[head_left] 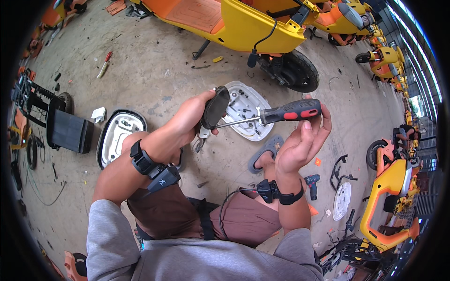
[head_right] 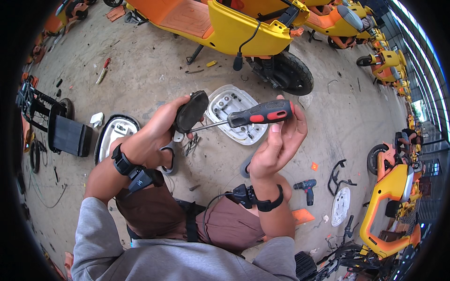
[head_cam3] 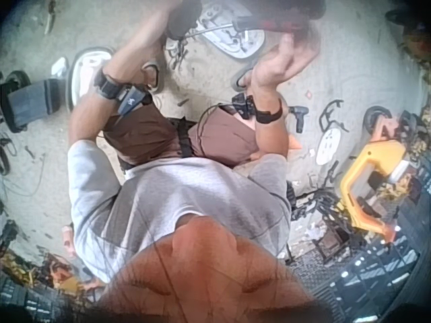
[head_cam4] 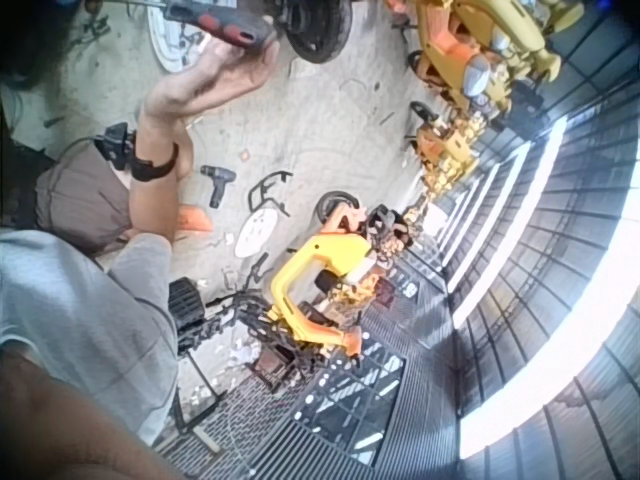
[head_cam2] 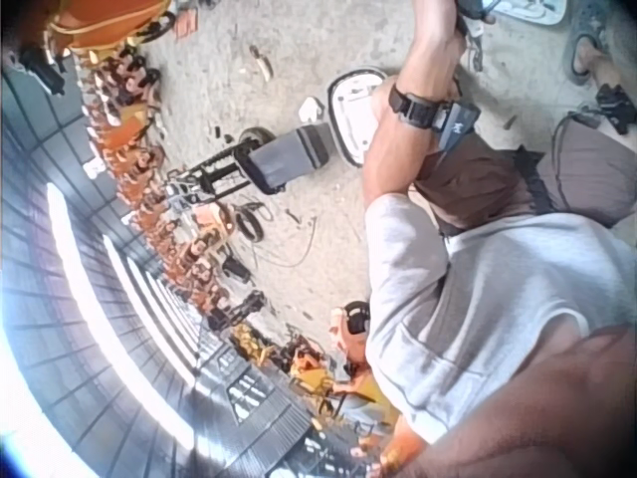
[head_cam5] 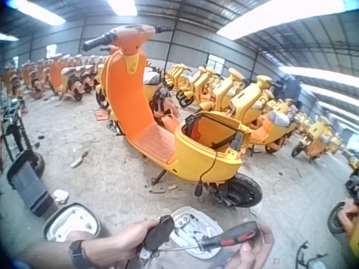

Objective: The person sits on the floor and uses a screwdriver to remove screws from a scooter light assembly, eventually separating the black plastic cover from the internal light unit.

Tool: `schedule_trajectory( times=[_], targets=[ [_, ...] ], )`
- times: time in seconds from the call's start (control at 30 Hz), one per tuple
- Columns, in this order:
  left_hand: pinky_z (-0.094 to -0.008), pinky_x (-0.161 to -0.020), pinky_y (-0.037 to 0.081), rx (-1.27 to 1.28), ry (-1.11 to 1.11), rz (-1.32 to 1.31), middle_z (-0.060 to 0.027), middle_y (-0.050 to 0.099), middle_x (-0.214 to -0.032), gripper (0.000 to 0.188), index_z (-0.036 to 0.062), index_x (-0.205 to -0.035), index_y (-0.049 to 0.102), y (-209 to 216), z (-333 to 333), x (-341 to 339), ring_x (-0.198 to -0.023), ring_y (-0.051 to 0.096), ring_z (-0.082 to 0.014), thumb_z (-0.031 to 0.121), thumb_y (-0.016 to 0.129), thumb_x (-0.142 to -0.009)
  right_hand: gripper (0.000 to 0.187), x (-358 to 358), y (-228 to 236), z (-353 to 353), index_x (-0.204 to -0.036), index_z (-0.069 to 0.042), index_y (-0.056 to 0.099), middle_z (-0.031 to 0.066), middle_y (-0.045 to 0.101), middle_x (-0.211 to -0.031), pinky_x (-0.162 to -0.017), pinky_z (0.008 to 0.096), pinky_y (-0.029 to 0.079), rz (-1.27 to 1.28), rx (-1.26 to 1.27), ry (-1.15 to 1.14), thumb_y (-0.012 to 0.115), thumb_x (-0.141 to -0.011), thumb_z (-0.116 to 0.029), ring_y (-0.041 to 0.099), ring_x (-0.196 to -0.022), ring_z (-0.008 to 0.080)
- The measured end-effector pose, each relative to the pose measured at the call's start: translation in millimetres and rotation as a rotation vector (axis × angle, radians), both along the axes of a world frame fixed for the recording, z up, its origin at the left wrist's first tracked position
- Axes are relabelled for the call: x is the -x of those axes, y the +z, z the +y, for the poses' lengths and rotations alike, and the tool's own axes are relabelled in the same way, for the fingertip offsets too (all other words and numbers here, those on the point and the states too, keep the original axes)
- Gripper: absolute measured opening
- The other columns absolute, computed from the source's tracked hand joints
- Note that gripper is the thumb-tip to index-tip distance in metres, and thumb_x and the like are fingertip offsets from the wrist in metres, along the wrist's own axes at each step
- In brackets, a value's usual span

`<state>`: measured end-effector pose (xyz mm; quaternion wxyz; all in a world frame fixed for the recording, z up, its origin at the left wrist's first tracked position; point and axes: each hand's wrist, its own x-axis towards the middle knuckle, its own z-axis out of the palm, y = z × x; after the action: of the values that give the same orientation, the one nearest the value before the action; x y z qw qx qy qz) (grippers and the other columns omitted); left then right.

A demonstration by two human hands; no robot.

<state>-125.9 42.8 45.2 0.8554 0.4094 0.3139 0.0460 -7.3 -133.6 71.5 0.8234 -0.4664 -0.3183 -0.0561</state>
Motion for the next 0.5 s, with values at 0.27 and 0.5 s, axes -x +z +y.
schedule_trajectory(
  times=[0.27, 0.5],
  targets=[
    [-0.0304, -0.052, 0.053, -0.009, 0.003, 0.012, -0.0144, 0.067, -0.092, 0.042, -0.0030, -0.117, 0.055, 1.3, -1.0, -0.5, -0.071, 0.063, -0.0179, 0.032, 0.036, -0.104, 0.049, 2.2, -1.1, -2.3, -0.137, 0.001, 0.034, 0.0211, 0.048, -0.130, -0.098, 0.0326, 0.043, -0.003, 0.163, -0.112, 0.054, -0.092, -0.005, 0.052, -0.116, 0.0221],
    [-0.0306, -0.051, 0.052, -0.016, 0.007, 0.008, -0.0140, 0.067, -0.093, 0.041, -0.0024, -0.116, 0.056, 0.9, -1.5, -1.3, -0.070, 0.062, -0.0177, 0.032, 0.036, -0.104, 0.045, 1.0, -4.6, -6.1, -0.136, 0.003, 0.037, 0.0198, 0.051, -0.128, -0.101, 0.0334, 0.041, -0.105, 0.163, -0.094, 0.050, -0.093, -0.005, 0.051, -0.116, 0.0206]
  ],
)
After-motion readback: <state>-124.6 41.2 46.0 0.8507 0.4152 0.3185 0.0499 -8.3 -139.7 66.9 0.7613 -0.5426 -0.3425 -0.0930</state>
